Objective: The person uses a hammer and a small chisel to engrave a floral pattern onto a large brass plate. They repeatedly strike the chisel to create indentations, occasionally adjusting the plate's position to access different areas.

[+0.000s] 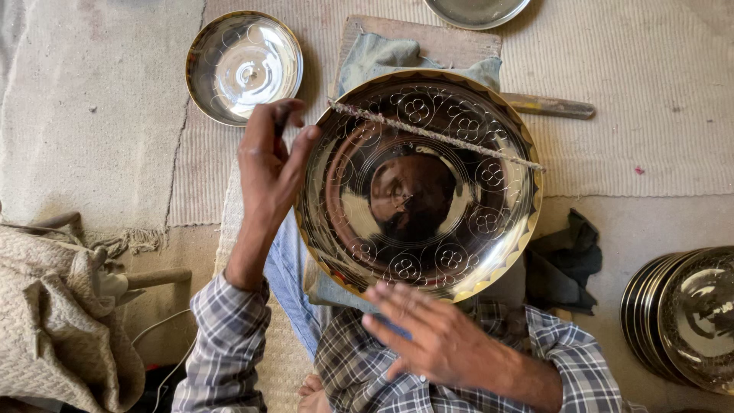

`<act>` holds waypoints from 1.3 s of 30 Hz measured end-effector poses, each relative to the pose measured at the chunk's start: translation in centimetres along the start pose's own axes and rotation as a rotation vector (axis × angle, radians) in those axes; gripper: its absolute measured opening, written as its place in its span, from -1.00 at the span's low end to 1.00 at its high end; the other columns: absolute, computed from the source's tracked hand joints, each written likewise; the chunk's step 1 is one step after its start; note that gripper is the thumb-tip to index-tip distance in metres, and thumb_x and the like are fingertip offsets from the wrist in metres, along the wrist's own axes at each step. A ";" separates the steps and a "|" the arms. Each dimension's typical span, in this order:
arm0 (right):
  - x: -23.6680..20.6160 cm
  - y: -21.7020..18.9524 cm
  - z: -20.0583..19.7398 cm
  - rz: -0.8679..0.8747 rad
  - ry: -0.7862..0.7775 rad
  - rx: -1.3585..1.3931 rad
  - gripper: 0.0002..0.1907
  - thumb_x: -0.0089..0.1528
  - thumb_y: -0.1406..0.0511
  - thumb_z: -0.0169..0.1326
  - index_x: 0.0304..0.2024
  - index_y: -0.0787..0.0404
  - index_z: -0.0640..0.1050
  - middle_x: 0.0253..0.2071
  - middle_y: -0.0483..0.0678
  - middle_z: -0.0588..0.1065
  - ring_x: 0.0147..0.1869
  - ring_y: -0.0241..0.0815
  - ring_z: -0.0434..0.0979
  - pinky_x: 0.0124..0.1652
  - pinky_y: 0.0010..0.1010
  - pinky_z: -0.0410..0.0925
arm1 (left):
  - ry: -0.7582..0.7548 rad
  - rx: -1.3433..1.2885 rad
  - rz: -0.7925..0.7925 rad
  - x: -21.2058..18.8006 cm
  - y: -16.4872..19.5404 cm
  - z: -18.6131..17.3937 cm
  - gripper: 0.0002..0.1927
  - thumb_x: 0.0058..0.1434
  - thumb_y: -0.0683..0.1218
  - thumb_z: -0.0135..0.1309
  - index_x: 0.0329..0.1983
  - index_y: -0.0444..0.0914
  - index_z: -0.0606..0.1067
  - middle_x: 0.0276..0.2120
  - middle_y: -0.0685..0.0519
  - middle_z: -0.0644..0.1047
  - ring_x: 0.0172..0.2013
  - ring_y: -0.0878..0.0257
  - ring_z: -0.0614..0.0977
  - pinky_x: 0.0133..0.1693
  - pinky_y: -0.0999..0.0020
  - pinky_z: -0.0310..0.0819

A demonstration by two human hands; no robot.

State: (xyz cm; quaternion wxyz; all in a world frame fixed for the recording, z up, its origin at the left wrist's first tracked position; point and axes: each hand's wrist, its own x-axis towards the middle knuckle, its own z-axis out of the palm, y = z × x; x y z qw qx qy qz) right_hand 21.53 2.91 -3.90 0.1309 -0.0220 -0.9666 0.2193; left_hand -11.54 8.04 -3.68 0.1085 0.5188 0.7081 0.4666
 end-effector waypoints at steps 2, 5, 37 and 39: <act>-1.0 -1.1 0.6 -0.050 0.048 0.265 -0.37 0.40 0.01 0.02 0.30 0.38 0.44 0.32 0.34 0.42 0.45 0.25 0.40 0.35 0.03 0.33 | 0.019 -0.028 -0.072 -1.3 0.2 -0.6 -0.72 0.48 -0.13 0.07 0.20 -0.29 0.41 -0.15 0.03 0.54 -0.56 0.41 0.31 -0.59 0.49 0.19; -4.3 -1.4 1.4 -0.040 0.119 0.450 -0.61 0.42 0.18 0.15 0.20 0.28 0.53 0.17 0.17 0.56 0.27 0.05 0.61 0.19 -0.22 0.54 | 0.006 -0.103 -0.074 -4.3 1.5 -1.4 -0.71 0.54 -0.22 -0.14 0.27 -0.28 0.39 -0.18 0.06 0.46 -0.38 0.38 0.39 -0.41 0.49 0.33; -19.5 5.2 0.9 1.369 0.033 0.233 -0.34 0.05 0.55 0.19 0.23 0.17 0.49 0.13 0.00 0.51 -0.16 0.05 0.60 -0.10 -0.26 0.49 | -0.500 -0.533 -0.176 -8.0 9.0 4.3 -0.58 0.27 -0.24 0.21 0.18 -0.27 0.41 -0.16 0.04 0.65 -0.17 0.32 0.73 -0.26 0.43 0.71; -19.3 5.5 0.7 1.260 0.115 0.214 -0.38 0.03 0.49 0.22 0.18 0.22 0.48 0.09 0.05 0.51 -0.02 0.01 0.60 -0.07 -0.26 0.49 | -0.494 -0.494 -0.142 -7.9 9.1 4.6 -0.52 0.22 -0.24 0.26 0.17 -0.28 0.39 -0.17 0.02 0.65 -0.23 0.28 0.71 -0.31 0.42 0.68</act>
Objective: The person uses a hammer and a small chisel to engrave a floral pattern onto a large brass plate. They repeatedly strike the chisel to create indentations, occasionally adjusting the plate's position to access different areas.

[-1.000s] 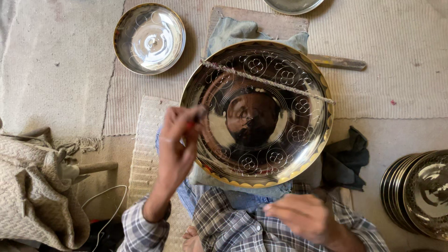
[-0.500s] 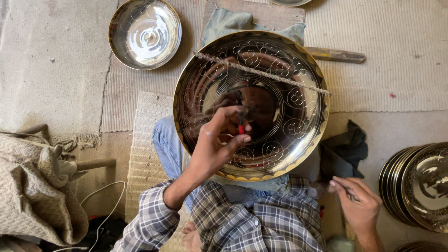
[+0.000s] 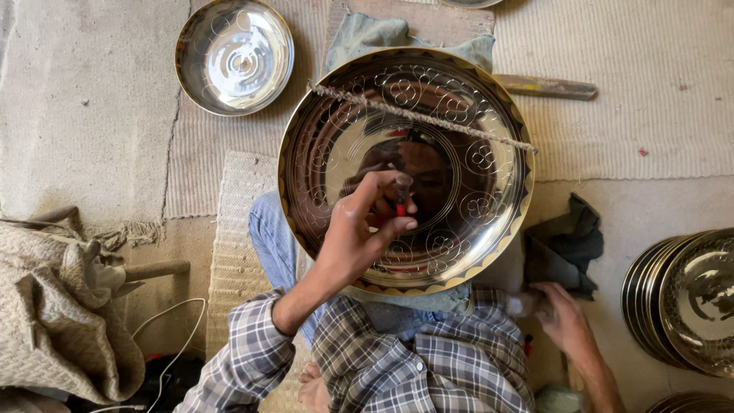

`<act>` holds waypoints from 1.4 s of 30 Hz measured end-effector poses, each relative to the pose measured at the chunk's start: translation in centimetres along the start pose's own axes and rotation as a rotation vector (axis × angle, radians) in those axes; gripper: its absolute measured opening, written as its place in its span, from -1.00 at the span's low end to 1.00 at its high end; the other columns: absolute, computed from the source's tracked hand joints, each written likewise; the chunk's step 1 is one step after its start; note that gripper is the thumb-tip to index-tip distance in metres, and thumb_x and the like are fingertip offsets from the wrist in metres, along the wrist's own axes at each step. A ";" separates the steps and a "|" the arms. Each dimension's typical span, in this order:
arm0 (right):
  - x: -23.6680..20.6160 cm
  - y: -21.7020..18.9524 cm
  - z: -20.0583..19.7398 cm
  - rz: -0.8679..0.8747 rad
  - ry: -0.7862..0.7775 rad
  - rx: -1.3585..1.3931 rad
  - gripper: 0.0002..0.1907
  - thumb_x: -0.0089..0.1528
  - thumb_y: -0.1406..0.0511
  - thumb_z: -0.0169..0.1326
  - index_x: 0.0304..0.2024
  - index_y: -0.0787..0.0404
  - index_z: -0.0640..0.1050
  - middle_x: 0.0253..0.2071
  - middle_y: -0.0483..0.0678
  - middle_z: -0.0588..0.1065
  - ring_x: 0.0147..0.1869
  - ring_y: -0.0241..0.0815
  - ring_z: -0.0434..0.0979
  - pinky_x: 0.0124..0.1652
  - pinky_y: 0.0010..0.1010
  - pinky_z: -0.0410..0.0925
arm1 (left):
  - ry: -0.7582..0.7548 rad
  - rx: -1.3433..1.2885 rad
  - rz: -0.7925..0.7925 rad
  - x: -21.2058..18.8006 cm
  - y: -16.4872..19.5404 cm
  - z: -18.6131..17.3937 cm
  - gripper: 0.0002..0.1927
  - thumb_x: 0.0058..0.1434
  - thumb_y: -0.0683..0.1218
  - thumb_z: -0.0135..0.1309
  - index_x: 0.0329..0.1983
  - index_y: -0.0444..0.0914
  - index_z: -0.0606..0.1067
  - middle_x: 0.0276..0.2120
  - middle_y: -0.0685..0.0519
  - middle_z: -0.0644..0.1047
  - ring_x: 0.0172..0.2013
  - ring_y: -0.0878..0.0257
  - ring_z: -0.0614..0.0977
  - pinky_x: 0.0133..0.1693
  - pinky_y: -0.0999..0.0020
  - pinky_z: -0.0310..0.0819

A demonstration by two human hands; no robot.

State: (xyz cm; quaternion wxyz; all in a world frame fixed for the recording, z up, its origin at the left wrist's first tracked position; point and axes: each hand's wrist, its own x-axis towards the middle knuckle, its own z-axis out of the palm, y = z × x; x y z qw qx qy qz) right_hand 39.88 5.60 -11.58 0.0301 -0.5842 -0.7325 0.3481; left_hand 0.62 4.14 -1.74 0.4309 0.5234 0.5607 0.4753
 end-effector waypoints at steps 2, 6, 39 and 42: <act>0.0 0.0 -0.3 -0.041 0.070 0.064 -0.45 0.07 0.42 0.25 0.13 0.25 0.50 0.03 0.07 0.55 0.03 -0.02 0.61 -0.03 -0.23 0.48 | -0.020 0.005 0.073 0.1 0.0 0.2 -0.56 0.22 -0.26 0.25 0.15 -0.28 0.42 -0.13 0.00 0.63 -0.18 0.28 0.72 -0.28 0.42 0.69; -1.0 -1.9 -1.5 -0.163 0.239 0.507 -0.61 0.29 0.28 0.17 0.12 0.32 0.48 0.08 0.14 0.55 0.21 0.05 0.54 0.23 -0.14 0.37 | -0.039 0.001 0.166 0.3 0.1 0.5 -0.62 0.26 -0.26 0.25 0.12 -0.29 0.45 -0.07 -0.02 0.62 -0.08 0.25 0.74 -0.15 0.39 0.72; -1.6 -2.3 3.3 -0.294 0.441 1.065 -0.48 0.54 0.03 -0.14 0.36 0.26 0.22 0.12 0.18 0.42 0.21 0.01 0.47 0.26 0.00 0.38 | -0.152 0.054 0.129 1.2 0.6 0.7 -0.47 0.20 -0.23 0.28 0.21 -0.27 0.37 -0.05 -0.03 0.64 -0.14 0.23 0.75 -0.18 0.31 0.68; -2.5 -1.6 3.7 -0.208 0.422 1.142 -0.52 0.59 0.02 -0.16 0.27 0.28 0.23 0.04 0.13 0.42 0.10 -0.05 0.46 0.16 -0.04 0.40 | -0.201 0.054 0.224 1.4 1.0 0.4 -0.48 0.21 -0.24 0.28 0.20 -0.27 0.36 -0.02 -0.04 0.60 -0.04 0.15 0.71 -0.12 0.29 0.68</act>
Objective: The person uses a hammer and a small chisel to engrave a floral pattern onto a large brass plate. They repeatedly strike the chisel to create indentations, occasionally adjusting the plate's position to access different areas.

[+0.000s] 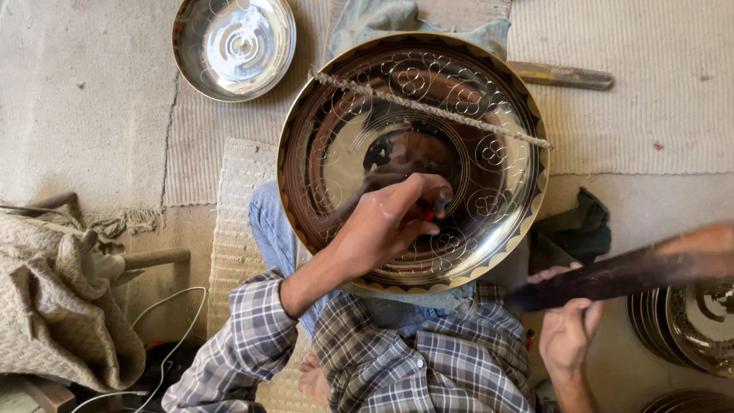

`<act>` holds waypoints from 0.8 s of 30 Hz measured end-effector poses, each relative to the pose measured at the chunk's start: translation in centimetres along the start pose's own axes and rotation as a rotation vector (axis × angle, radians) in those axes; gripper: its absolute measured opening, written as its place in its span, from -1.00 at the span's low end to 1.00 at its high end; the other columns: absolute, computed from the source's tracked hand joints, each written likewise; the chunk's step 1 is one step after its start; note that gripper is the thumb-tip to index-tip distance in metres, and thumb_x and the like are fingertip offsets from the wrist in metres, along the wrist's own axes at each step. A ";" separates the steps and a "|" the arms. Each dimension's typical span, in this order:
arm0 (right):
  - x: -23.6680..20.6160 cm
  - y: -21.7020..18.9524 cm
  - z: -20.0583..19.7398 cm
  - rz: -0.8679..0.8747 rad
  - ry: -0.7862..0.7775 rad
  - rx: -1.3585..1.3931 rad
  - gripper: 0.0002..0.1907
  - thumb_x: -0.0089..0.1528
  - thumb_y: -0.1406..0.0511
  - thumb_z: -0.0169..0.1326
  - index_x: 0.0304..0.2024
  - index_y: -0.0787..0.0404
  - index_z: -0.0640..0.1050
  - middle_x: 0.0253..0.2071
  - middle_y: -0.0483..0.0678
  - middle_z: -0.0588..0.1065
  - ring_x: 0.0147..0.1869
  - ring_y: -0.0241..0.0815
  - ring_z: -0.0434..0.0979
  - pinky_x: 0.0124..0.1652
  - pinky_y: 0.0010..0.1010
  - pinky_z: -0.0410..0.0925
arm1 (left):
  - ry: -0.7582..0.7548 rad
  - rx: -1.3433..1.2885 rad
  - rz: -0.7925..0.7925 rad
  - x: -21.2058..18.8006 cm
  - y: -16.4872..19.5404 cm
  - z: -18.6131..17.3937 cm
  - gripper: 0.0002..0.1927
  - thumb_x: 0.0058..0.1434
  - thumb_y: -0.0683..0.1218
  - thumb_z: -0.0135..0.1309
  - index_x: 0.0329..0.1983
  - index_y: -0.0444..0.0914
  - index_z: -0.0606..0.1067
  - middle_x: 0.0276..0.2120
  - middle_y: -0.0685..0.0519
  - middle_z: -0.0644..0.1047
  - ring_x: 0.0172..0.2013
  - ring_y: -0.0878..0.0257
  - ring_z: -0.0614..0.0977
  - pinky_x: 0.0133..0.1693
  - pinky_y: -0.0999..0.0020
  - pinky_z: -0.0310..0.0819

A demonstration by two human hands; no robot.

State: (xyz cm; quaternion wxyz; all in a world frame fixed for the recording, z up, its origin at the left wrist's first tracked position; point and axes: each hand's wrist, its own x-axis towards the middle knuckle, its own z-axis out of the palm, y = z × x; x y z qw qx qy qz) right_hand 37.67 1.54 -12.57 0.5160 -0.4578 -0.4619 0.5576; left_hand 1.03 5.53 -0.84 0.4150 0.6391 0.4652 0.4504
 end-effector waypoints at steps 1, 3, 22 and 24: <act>-0.3 -0.4 -0.2 0.012 0.027 0.016 -0.54 0.61 0.01 -0.16 0.20 0.30 0.26 -0.04 0.12 0.42 0.01 -0.07 0.47 0.08 -0.05 0.43 | -0.017 0.040 0.022 0.1 0.0 -0.2 -0.48 0.20 -0.25 0.28 0.19 -0.27 0.37 -0.01 -0.06 0.60 -0.04 0.12 0.70 -0.13 0.26 0.66; -0.6 -1.8 -0.5 0.072 0.010 0.113 -0.54 0.59 0.05 -0.12 0.26 0.30 0.25 -0.12 0.11 0.43 -0.10 -0.11 0.46 -0.02 -0.11 0.42 | -0.048 0.119 0.063 0.4 0.1 -0.4 -0.48 0.17 -0.27 0.28 0.18 -0.27 0.38 0.01 -0.08 0.60 -0.04 0.06 0.68 -0.14 0.22 0.63; 1.9 -10.2 2.3 -0.183 -0.088 -0.466 -0.36 0.23 0.44 0.20 0.27 0.36 0.20 -0.29 0.02 0.56 -0.39 -0.23 0.64 -0.30 -0.44 0.58 | -0.233 0.097 0.193 1.6 -1.7 -0.8 -0.43 0.17 -0.30 0.23 0.25 -0.15 0.44 -0.05 0.01 0.67 -0.11 0.11 0.75 -0.18 0.22 0.66; 2.1 -11.2 2.4 -0.171 -0.111 -0.533 -0.58 0.29 0.46 0.19 0.08 0.36 0.27 -0.34 0.05 0.56 -0.37 -0.17 0.65 -0.25 -0.39 0.59 | -0.246 0.099 0.148 1.6 -1.9 -0.8 -0.43 0.18 -0.29 0.24 0.26 -0.15 0.44 -0.08 0.01 0.67 -0.14 0.13 0.76 -0.22 0.22 0.66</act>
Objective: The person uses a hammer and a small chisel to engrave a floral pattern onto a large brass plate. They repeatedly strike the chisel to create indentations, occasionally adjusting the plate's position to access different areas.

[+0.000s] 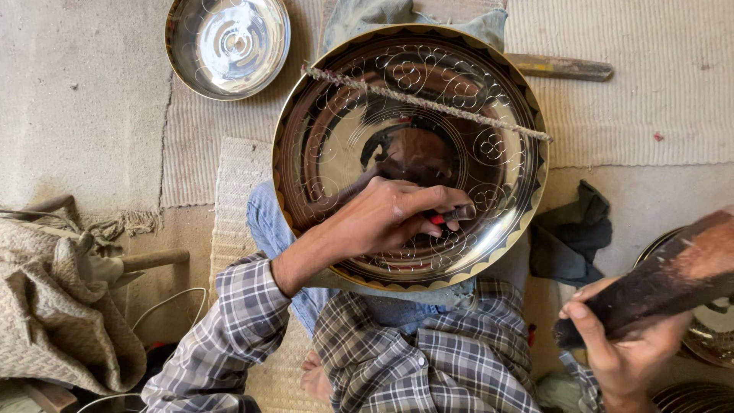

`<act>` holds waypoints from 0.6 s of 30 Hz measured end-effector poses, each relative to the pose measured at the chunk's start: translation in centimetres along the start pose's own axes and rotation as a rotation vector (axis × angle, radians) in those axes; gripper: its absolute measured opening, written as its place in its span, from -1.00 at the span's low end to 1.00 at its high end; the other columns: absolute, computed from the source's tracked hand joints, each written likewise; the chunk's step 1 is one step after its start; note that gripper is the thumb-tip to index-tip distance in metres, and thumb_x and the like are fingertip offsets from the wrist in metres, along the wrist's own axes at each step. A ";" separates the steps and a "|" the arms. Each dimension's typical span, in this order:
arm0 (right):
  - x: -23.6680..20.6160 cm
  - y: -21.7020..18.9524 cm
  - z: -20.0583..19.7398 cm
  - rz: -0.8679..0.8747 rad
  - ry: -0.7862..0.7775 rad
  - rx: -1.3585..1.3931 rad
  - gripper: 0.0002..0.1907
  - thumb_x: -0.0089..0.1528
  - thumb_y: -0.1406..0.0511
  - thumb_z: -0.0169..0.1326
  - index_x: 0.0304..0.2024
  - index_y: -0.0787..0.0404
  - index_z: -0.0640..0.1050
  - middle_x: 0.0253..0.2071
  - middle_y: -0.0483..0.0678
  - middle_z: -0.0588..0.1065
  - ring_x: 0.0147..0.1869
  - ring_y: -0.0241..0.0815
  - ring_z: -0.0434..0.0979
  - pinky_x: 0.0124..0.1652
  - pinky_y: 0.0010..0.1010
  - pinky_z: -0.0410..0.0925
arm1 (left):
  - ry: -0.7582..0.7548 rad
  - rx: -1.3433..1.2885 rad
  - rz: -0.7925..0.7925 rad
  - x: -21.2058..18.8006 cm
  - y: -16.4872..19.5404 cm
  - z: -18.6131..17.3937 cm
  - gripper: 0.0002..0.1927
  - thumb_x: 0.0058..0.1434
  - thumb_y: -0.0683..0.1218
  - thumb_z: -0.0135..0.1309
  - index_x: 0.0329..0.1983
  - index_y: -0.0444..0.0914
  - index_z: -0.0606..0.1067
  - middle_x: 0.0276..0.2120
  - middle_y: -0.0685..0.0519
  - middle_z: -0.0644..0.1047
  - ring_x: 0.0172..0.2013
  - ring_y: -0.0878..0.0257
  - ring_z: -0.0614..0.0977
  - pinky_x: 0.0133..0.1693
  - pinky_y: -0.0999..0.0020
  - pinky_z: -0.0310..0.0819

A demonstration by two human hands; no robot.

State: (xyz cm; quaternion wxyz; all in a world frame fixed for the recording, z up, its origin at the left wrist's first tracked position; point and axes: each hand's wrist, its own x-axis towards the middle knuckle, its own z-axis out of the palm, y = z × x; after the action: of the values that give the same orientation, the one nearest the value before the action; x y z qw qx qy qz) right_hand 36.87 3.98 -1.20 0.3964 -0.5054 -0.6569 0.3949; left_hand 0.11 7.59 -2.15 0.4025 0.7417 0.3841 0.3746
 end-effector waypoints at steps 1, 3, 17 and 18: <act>0.2 -0.3 0.0 -0.020 0.002 0.008 -0.58 0.30 0.46 0.18 0.09 0.35 0.26 -0.35 0.04 0.55 -0.36 -0.18 0.65 -0.24 -0.39 0.60 | 0.007 -0.010 0.002 0.0 -0.1 0.0 -0.43 0.19 -0.29 0.23 0.27 -0.15 0.43 -0.08 0.01 0.67 -0.14 0.13 0.76 -0.22 0.22 0.66; 0.5 -0.7 0.0 -0.085 0.024 0.062 -0.46 0.28 0.43 0.17 0.19 0.32 0.18 -0.35 -0.04 0.53 -0.34 -0.23 0.63 -0.21 -0.42 0.60 | 0.024 -0.030 0.003 0.0 -0.1 0.0 -0.43 0.20 -0.29 0.23 0.28 -0.14 0.41 -0.08 0.01 0.67 -0.14 0.14 0.76 -0.20 0.22 0.67; 4.9 1.5 -0.4 -0.344 -0.321 -0.586 -0.13 0.04 0.40 0.33 0.39 0.06 0.31 -0.16 0.11 0.52 -0.38 -0.18 0.54 -0.49 -0.40 0.46 | 0.037 0.081 -0.062 -0.5 0.2 0.9 -0.38 0.12 -0.34 0.19 0.27 -0.14 0.45 -0.10 0.08 0.69 -0.21 0.18 0.74 -0.21 0.25 0.65; 5.3 1.6 -0.4 -0.325 -0.322 -0.493 -0.11 0.08 0.38 0.28 0.43 0.07 0.24 -0.16 0.07 0.50 -0.35 -0.21 0.54 -0.46 -0.42 0.45 | 0.026 0.079 -0.124 -0.7 0.3 1.1 -0.38 0.11 -0.36 0.17 0.27 -0.14 0.46 -0.15 0.11 0.71 -0.25 0.21 0.75 -0.26 0.27 0.64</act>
State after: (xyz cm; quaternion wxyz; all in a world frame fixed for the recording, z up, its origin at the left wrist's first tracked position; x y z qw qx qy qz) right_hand 36.85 9.45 -1.88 0.2111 -0.4057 -0.8589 0.2306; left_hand 0.81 6.51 -2.50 0.3903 0.7269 0.4488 0.3433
